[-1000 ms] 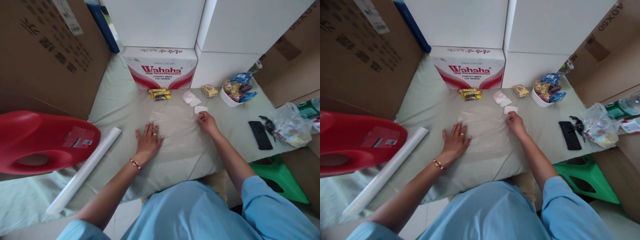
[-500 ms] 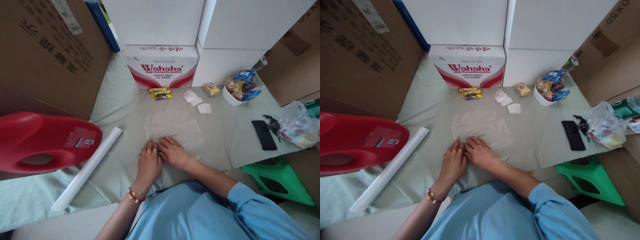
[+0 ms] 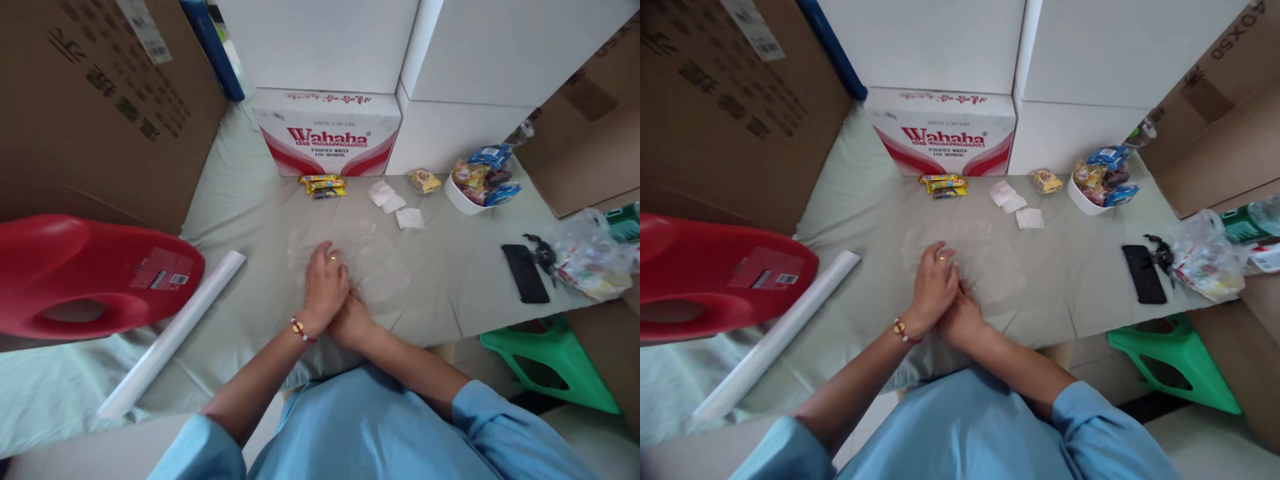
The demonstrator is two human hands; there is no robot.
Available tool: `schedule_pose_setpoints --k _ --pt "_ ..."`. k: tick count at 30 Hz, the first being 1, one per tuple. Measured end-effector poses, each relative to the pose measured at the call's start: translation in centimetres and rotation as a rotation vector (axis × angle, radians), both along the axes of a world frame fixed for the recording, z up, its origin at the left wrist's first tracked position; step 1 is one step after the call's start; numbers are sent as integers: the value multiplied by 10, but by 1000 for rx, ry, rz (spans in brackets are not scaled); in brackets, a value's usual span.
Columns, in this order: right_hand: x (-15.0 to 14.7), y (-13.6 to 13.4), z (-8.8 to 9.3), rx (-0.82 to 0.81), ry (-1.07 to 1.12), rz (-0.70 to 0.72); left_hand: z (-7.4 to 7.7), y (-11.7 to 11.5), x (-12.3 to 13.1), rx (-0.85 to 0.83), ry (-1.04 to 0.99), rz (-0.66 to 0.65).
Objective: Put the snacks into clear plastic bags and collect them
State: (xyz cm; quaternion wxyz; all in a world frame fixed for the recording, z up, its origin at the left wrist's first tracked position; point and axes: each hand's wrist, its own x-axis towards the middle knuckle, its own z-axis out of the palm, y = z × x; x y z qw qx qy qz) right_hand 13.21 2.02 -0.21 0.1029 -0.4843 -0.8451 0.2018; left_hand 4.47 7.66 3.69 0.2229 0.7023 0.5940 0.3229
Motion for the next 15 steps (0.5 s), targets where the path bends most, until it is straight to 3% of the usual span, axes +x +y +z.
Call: schedule_pose_setpoints --k 4,9,12,15 --pt "12 -12 19 -43 41 -14 -30 17 -28 -97 296 51" --pt "32 12 47 -52 175 77 -38 14 -33 -167 508 -41" --pt "50 50 39 44 156 42 -35 13 -28 -178 580 -73" --pt "81 80 17 23 -16 -18 -35 14 -34 -173 589 -90"
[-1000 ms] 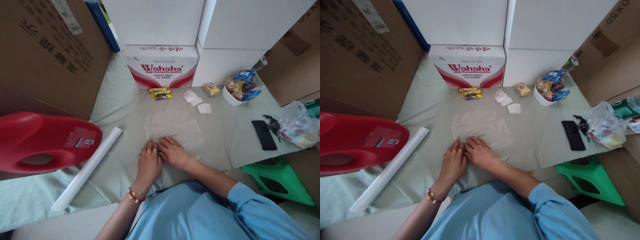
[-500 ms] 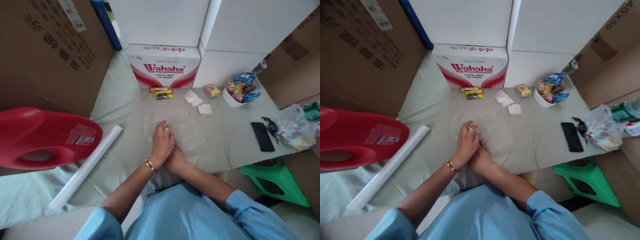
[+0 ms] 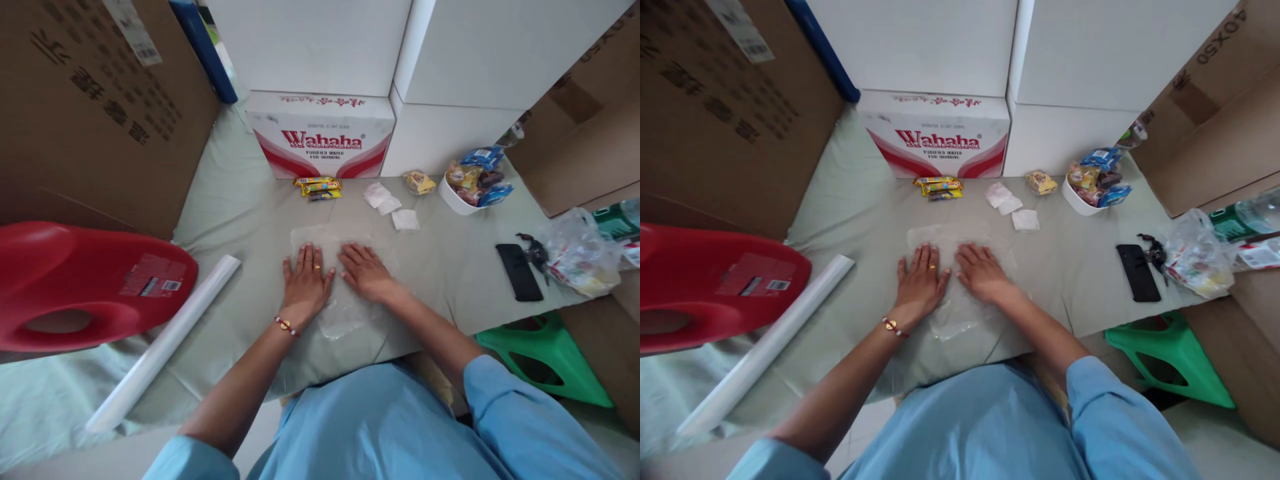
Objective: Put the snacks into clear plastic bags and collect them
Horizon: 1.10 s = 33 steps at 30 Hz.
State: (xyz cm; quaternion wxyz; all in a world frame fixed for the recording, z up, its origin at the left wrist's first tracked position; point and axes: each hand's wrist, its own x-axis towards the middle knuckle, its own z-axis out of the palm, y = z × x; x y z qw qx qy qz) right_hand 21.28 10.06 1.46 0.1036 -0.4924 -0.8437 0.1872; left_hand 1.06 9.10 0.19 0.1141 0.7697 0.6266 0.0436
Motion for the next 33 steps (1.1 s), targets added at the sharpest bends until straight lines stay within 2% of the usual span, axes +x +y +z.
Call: schedule_pose_setpoints --k 3,6,8,12,16,20,24,29,31,33 --pt "36 10 -18 13 -124 -190 -3 2 -15 -4 -5 -57" --pt "57 3 -21 61 -168 -397 -6 2 -27 -4 33 -97" --pt "57 -4 -19 85 -162 -372 -5 2 -30 0 67 -86" --pt "47 -9 -17 85 -156 -111 -2 0 -26 -9 98 -36" --pt "56 6 -11 58 -188 -191 0 -1 -23 -6 86 -23" --pt "57 42 12 32 -255 -228 1 -2 -24 -4 69 -27" --pt "21 105 30 101 -306 -179 0 -1 -25 1 55 -34" --pt "-29 191 25 225 -267 -113 -2 -2 -26 22 48 -32" --pt "-38 208 19 218 -279 -101 -4 -2 -26 28 40 -28" --pt "-39 212 14 214 -289 -71 -4 -3 -27 35 26 -28"
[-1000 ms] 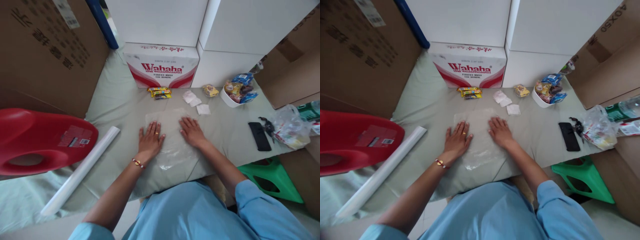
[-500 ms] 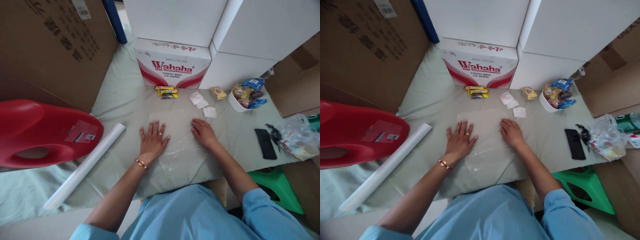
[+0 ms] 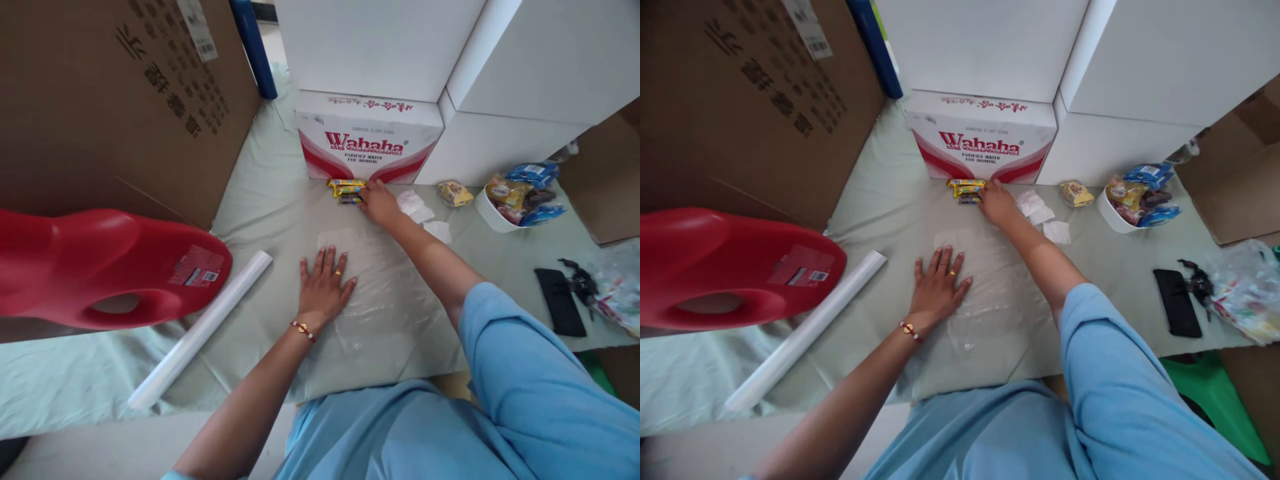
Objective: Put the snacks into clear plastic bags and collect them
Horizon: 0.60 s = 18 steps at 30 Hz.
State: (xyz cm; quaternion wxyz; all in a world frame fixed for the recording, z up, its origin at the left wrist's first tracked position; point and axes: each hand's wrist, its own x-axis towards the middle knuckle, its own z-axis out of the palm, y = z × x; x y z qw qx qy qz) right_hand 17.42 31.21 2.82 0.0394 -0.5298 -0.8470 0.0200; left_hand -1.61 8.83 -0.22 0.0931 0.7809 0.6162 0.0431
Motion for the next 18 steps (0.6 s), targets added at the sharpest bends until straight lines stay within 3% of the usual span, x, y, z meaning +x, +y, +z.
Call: schedule_pose_setpoints --k 5,8,13,18 --pt "17 -9 -7 56 36 21 2 0 -1 10 -31 -6" --pt "21 -1 -4 60 65 23 3 -1 -1 7 -36 -2" --pt "5 21 2 -34 71 40 3 -1 -1 15 -47 1" --pt "-7 17 5 -120 6 63 4 -2 -2 4 -69 -3"
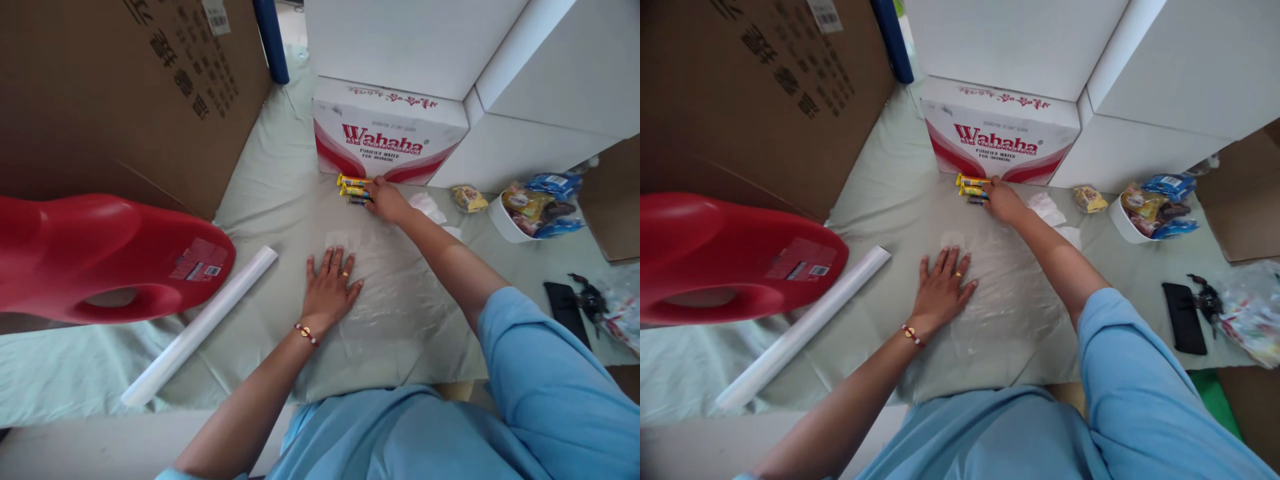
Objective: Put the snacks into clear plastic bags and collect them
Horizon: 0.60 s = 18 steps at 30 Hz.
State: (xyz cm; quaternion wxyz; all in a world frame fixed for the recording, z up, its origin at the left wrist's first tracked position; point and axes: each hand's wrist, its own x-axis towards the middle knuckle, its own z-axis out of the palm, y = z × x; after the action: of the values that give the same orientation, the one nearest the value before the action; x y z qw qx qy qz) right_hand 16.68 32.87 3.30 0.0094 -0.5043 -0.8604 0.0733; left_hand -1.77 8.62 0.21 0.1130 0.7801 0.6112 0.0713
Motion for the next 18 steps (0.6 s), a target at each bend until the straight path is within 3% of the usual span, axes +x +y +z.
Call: schedule_pose_setpoints --k 5,11,15,18 --pt "-4 4 7 6 1 94 2 0 0 -11 4 3" --pt "-16 27 20 -124 -162 -1 2 1 0 -27 5 -3" --pt "-15 10 28 -140 -326 -13 1 0 0 -25 -1 -1" --pt "-3 -12 28 -57 -370 0 0 0 0 -23 1 -5"
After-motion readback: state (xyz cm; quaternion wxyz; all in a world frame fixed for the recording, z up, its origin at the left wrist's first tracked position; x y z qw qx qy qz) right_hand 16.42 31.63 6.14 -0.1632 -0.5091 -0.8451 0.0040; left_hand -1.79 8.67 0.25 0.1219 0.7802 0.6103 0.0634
